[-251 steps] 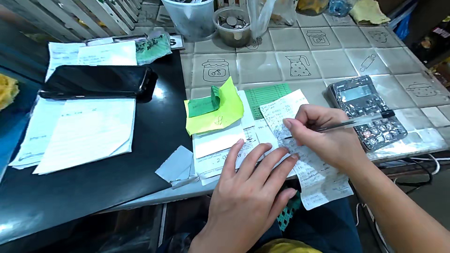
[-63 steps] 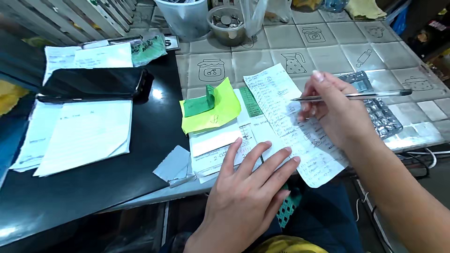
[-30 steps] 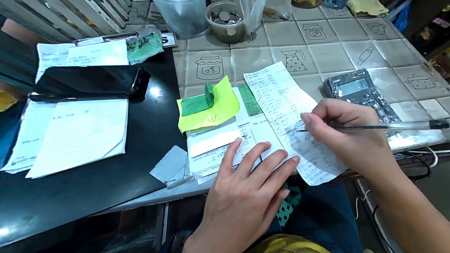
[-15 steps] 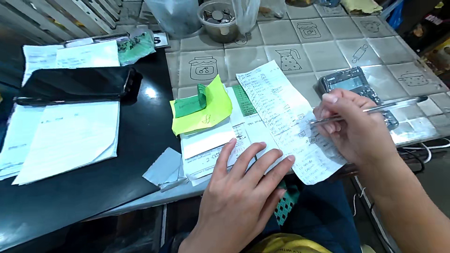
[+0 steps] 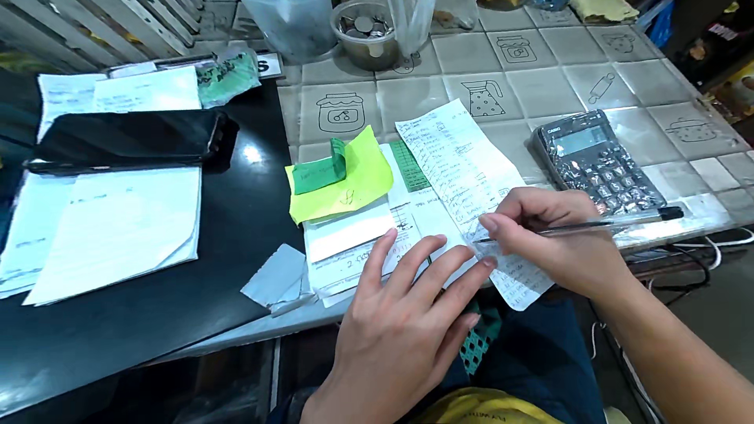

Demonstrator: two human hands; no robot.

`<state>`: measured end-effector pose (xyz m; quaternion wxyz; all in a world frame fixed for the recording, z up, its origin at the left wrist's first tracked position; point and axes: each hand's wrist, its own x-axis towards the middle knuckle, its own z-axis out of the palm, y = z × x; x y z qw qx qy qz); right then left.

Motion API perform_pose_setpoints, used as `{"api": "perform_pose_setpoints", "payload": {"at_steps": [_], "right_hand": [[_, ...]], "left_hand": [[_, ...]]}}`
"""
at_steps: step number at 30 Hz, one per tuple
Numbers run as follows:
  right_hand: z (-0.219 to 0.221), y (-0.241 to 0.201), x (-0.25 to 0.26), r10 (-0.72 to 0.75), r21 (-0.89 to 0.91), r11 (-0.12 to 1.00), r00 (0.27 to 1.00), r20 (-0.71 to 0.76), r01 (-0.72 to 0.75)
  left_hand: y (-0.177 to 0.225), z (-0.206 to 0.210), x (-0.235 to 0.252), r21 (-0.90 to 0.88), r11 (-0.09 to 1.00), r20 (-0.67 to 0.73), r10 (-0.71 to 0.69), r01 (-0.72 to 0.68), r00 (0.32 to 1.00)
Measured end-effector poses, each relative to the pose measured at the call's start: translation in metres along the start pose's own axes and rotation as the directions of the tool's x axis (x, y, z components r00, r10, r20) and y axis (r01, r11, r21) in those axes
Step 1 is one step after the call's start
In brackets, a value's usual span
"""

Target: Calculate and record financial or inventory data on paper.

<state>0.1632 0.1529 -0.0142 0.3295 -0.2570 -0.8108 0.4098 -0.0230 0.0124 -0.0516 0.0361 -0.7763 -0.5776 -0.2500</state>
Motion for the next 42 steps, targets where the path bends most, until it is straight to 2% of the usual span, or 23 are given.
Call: {"api": "perform_pose_setpoints", "payload": {"at_steps": [7,11,13,16,21,26,30,35,39,42], "right_hand": [[-0.002,0.001,0.002,0.006,-0.015,1.0,1.0,0.024,-0.006],[-0.005,0.0,0.006,-0.006,0.073,0.997,0.999,0.043,0.002],[-0.011,0.0,0.009,0.003,0.155,0.988,1.0,-0.021,0.001],[-0.015,-0.003,0.011,0.048,0.181,0.983,0.995,-0.092,-0.031],[-0.01,0.0,0.007,0.069,0.067,0.995,0.997,-0.025,-0.068],[-0.003,-0.004,0.008,-0.001,0.014,1.0,0.998,0.055,0.001],[-0.01,-0.003,0.011,-0.015,-0.171,0.985,1.0,-0.026,0.011],[-0.008,-0.004,0.005,-0.009,-0.021,1.0,0.997,0.071,0.011],[-0.015,-0.002,0.007,0.052,-0.071,0.996,0.999,0.008,-0.051],[-0.018,-0.004,0.005,0.077,0.014,0.997,0.997,0.015,-0.077]], "left_hand": [[0.0,-0.001,0.0,-0.001,1.0,0.006,0.0,0.0,1.0],[0.0,-0.001,0.001,-0.005,1.0,0.015,0.006,-0.006,1.0],[0.0,0.0,0.002,0.013,1.0,0.025,-0.006,0.005,1.0],[0.003,0.0,0.005,0.059,0.997,0.042,-0.044,0.042,0.998],[0.003,0.0,0.007,0.049,0.998,0.056,-0.048,0.045,0.997],[0.003,-0.002,0.007,0.043,0.998,0.062,-0.04,0.037,0.997],[0.003,-0.002,0.006,0.042,0.998,0.072,-0.04,0.037,0.997],[0.002,-0.003,0.007,0.037,0.999,0.083,-0.035,0.032,0.996],[0.003,-0.002,0.005,0.026,0.999,0.079,-0.033,0.031,0.996],[0.001,-0.003,0.005,0.014,1.0,0.08,-0.021,0.02,0.997]]}}
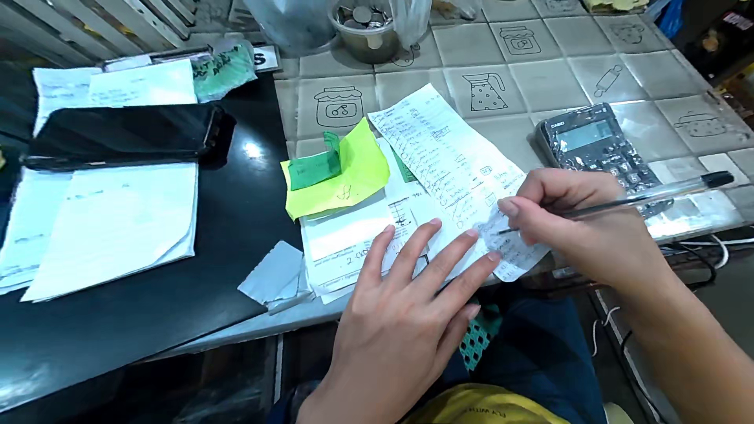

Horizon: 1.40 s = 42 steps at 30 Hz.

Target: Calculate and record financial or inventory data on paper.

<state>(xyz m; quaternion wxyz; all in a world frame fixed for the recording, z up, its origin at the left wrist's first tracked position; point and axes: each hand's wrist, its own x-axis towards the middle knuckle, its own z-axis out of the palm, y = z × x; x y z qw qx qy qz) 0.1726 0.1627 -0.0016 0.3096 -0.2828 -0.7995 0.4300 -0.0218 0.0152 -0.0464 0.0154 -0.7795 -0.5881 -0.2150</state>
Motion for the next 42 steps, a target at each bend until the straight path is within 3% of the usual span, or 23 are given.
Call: {"api": "perform_pose_setpoints", "payload": {"at_steps": [6,11,16,28,42], "right_hand": [[0.006,-0.001,-0.008,-0.029,0.069,0.997,0.997,0.072,0.024],[0.003,0.001,-0.006,-0.056,-0.077,0.995,0.998,0.024,0.058],[0.002,0.001,0.002,0.01,0.112,0.994,0.999,-0.048,-0.004],[0.019,0.006,0.029,0.019,0.208,0.978,0.995,-0.098,0.002],[0.028,-0.006,0.013,-0.078,0.015,0.997,0.997,0.008,0.078]], "left_hand": [[-0.001,-0.004,0.001,-0.024,1.0,0.031,0.019,-0.018,0.999],[-0.002,-0.004,0.0,-0.02,1.0,0.031,0.024,-0.024,0.999],[-0.003,0.0,-0.004,-0.028,1.0,-0.054,-0.006,0.005,0.999],[0.002,0.004,0.002,0.097,0.995,-0.047,-0.033,0.038,0.998],[0.001,0.0,0.001,0.045,0.999,-0.023,-0.022,0.023,0.999]]}}
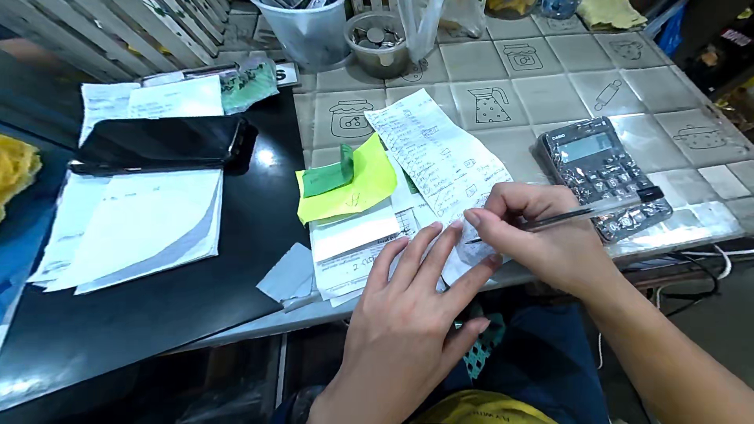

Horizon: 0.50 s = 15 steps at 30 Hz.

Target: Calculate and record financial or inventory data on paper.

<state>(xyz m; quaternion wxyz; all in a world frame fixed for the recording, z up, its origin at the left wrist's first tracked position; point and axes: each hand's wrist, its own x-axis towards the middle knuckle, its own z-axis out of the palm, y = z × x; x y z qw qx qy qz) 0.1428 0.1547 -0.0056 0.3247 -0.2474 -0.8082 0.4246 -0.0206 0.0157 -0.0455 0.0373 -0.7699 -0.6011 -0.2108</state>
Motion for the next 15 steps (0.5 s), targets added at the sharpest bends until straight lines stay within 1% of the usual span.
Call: {"api": "perform_pose_setpoints", "payload": {"at_steps": [3,6,7,8,10,11,12,14,15], "right_hand": [[-0.001,0.001,-0.001,-0.003,-0.015,1.0,1.0,0.015,0.003],[-0.005,0.001,0.0,-0.02,-0.162,0.987,0.999,-0.036,0.014],[-0.007,-0.001,0.0,-0.019,-0.173,0.985,0.999,-0.046,0.011],[-0.008,-0.002,0.0,-0.01,-0.129,0.992,0.999,-0.032,0.006],[-0.008,-0.003,-0.003,0.023,-0.019,1.0,0.999,0.044,-0.022],[-0.008,-0.002,-0.004,0.033,-0.005,0.999,0.997,0.064,-0.033],[-0.009,-0.002,-0.004,0.032,-0.029,0.999,0.998,0.055,-0.03],[-0.01,-0.002,-0.004,0.01,-0.136,0.991,1.0,-0.005,-0.011],[-0.011,-0.003,-0.004,0.008,-0.148,0.989,1.0,-0.008,-0.009]], "left_hand": [[-0.001,-0.001,0.0,-0.005,1.0,0.014,0.008,-0.008,1.0],[-0.001,-0.003,0.0,-0.007,1.0,0.035,0.006,-0.006,0.999],[0.0,-0.003,0.001,-0.011,1.0,0.036,0.004,-0.004,0.999],[0.0,-0.003,0.001,-0.011,1.0,0.033,0.003,-0.003,0.999],[-0.001,-0.003,0.0,-0.007,1.0,0.028,0.007,-0.006,1.0],[-0.001,-0.003,0.0,-0.008,1.0,0.027,0.006,-0.006,1.0],[-0.001,-0.003,0.0,-0.01,1.0,0.031,0.004,-0.004,1.0],[0.0,-0.004,0.001,-0.016,1.0,0.041,-0.001,0.002,0.999],[-0.001,-0.004,0.001,-0.017,1.0,0.04,-0.001,0.002,0.999]]}}
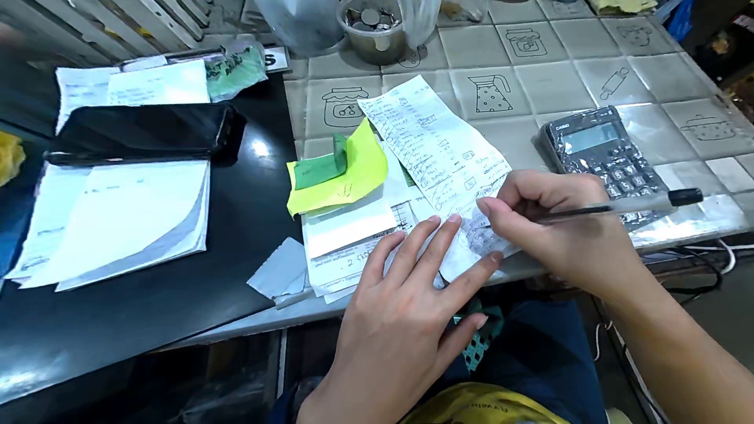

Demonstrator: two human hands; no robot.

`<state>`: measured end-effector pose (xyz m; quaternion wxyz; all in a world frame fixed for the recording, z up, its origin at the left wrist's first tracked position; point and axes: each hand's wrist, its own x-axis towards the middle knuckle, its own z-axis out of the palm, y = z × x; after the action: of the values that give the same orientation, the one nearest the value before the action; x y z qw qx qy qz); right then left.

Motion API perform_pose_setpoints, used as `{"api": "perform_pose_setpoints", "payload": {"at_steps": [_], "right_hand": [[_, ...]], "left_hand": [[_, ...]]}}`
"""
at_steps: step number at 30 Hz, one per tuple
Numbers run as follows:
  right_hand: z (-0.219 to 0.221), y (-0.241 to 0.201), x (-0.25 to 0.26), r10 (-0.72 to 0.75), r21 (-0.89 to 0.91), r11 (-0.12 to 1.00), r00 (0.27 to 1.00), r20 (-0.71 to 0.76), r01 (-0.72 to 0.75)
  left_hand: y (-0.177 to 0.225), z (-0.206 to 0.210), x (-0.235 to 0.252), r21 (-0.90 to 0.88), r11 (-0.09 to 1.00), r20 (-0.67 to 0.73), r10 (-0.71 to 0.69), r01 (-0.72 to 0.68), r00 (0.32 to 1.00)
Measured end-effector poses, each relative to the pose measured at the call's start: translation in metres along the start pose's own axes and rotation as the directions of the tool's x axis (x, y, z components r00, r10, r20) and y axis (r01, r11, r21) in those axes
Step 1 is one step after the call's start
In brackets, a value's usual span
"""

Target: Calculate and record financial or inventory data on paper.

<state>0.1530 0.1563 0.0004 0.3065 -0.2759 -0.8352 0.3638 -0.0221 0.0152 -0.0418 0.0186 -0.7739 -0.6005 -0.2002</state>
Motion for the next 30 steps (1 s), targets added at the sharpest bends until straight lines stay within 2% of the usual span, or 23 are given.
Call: {"api": "perform_pose_setpoints", "payload": {"at_steps": [4,7,11,13,15,18,24,26,28,30], "right_hand": [[-0.001,-0.003,-0.003,0.007,0.114,0.993,0.994,0.108,-0.02],[-0.005,-0.003,-0.003,0.003,-0.032,0.999,0.999,0.053,-0.001],[-0.006,-0.009,-0.006,0.014,0.062,0.998,0.995,0.103,-0.021],[-0.007,-0.005,-0.006,0.018,0.042,0.999,0.993,0.114,-0.023],[-0.012,0.001,-0.003,0.009,-0.006,1.0,0.999,0.053,-0.009],[-0.018,0.005,0.0,0.046,0.118,0.992,0.999,-0.022,-0.043],[-0.015,0.009,-0.012,0.191,0.409,0.897,0.981,-0.014,-0.169],[-0.014,0.009,-0.014,0.236,0.529,0.827,0.972,-0.016,-0.192],[-0.015,0.009,-0.014,0.273,0.605,0.768,0.962,-0.017,-0.208],[-0.016,0.01,-0.01,0.276,0.602,0.771,0.961,-0.018,-0.209]], "left_hand": [[-0.001,0.0,0.0,-0.002,1.0,-0.007,0.013,-0.013,1.0],[-0.001,-0.001,0.0,0.001,1.0,0.011,0.008,-0.008,1.0],[-0.001,-0.001,0.0,0.005,1.0,0.012,0.017,-0.017,1.0],[-0.002,-0.001,0.0,0.006,1.0,0.017,0.015,-0.015,1.0],[-0.003,0.0,0.0,0.003,1.0,0.016,0.014,-0.014,1.0],[-0.003,0.0,0.0,-0.006,1.0,0.005,0.015,-0.015,1.0],[0.004,-0.017,0.024,-0.045,0.998,-0.089,0.042,-0.046,0.995],[0.003,-0.014,0.033,-0.034,0.998,-0.04,0.05,-0.051,0.998],[-0.001,-0.007,0.035,-0.016,0.999,0.07,0.036,-0.035,0.997],[-0.004,-0.002,0.033,0.001,1.0,0.122,0.025,-0.025,0.992]]}}
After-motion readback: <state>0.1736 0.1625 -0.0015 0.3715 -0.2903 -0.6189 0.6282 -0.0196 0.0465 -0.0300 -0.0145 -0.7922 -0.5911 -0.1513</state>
